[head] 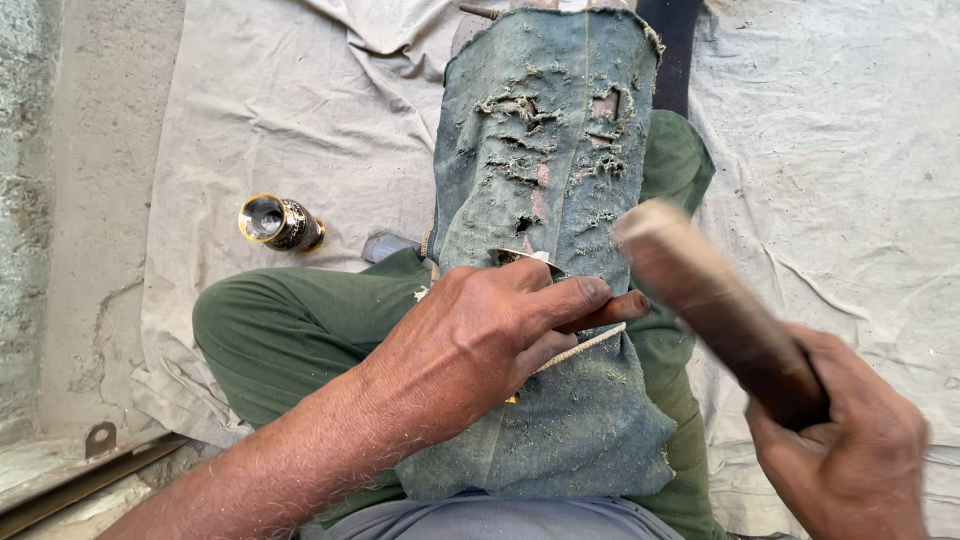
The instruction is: The person sits on the ground with a small brass vessel resting on a worn cloth cushion on their legs. They hold a punch against the vessel's surface with one hand and repeatedly strike it with a wooden mallet held in the other hand, repositioning the punch to work different spots on the vessel body.
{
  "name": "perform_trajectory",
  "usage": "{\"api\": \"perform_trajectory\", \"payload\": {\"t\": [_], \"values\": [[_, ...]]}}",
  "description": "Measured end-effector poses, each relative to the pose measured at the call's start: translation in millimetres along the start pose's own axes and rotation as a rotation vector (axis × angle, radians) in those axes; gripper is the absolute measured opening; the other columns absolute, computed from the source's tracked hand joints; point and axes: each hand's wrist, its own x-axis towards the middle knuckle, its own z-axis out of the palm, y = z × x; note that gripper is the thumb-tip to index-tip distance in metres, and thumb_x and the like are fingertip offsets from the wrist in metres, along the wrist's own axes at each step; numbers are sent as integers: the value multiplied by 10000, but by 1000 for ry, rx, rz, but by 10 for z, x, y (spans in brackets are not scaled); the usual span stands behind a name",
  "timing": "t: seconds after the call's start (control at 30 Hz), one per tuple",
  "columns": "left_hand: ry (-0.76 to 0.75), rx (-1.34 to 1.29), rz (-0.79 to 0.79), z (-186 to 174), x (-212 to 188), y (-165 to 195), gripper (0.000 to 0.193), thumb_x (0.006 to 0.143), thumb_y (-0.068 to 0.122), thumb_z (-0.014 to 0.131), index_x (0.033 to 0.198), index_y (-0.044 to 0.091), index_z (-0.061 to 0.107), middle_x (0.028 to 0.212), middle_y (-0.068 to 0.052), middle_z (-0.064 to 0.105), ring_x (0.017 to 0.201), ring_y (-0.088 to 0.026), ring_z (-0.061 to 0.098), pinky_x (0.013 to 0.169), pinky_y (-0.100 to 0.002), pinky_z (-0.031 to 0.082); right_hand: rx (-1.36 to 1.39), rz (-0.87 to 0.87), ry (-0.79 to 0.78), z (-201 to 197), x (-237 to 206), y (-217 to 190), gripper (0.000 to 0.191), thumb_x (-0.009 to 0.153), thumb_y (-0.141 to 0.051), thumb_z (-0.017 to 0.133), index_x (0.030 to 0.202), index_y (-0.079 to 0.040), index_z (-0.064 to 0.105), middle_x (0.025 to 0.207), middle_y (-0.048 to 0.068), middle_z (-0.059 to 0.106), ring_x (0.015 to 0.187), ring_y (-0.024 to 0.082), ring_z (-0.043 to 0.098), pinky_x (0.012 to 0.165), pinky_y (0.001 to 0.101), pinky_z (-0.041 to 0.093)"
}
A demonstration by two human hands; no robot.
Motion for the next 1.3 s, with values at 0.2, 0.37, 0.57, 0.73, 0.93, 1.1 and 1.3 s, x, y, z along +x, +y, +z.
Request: {"api": "perform_trajectory", "payload": {"t": [0.2, 0.37, 0.57, 0.73, 0.93, 1.1, 1.3], "values": [[7, -31, 21, -19, 14, -8, 376, 914, 252, 723, 1271, 167, 639, 820, -97, 644, 699, -286, 690, 615, -440, 565, -166, -107, -67, -71, 56, 36, 416, 763, -3, 785, 1161, -6, 666, 935, 89, 718, 794, 170, 714, 770, 327, 580], [47, -48, 36, -26, -2, -4, 331, 931, 265, 717, 1246, 179, 663, 800, -91, 639, 702, -287, 692, 602, -443, 560, -23, 21, -65, -24, -15, 176, 424, 754, 20, 773, 1160, -26, 659, 917, 75, 716, 821, 159, 744, 814, 329, 588], [91, -29, 27, -2, 1, -4, 246, 973, 307, 708, 1169, 164, 670, 785, -76, 646, 718, -286, 693, 612, -445, 557, 251, -49, -59, -11, -22, 380, 438, 781, -26, 756, 1203, -42, 642, 981, 58, 709, 937, 135, 719, 908, 308, 596], [73, -40, 9, -8, 3, -1, 230, 974, 333, 720, 1125, 164, 683, 783, -70, 649, 719, -286, 692, 612, -444, 551, 490, -52, -74, -5, -65, 579, 469, 777, 1, 719, 1228, -19, 593, 1036, 125, 674, 973, 184, 696, 905, 341, 591], [118, -102, 102, -24, -30, -11, 355, 963, 239, 716, 1315, 219, 668, 808, -76, 634, 762, -275, 694, 660, -432, 573, 1265, 375, -201, -46, 19, 495, 253, 931, -119, 699, 1184, -124, 690, 927, 81, 757, 688, 214, 749, 535, 366, 610], [93, -105, 56, -19, -33, 1, 337, 946, 246, 730, 1278, 225, 679, 820, -83, 653, 747, -289, 702, 635, -434, 576, 159, 30, 32, -63, -21, 149, 374, 821, 13, 756, 1182, -10, 659, 922, 84, 723, 876, 136, 708, 836, 276, 559], [68, -63, 17, -38, 4, 22, 233, 972, 292, 741, 1170, 181, 689, 775, -87, 663, 735, -300, 697, 628, -458, 557, 9, 10, -44, -150, 15, 100, 417, 803, 0, 788, 1207, -24, 686, 922, 92, 723, 832, 164, 726, 776, 306, 569]]}}
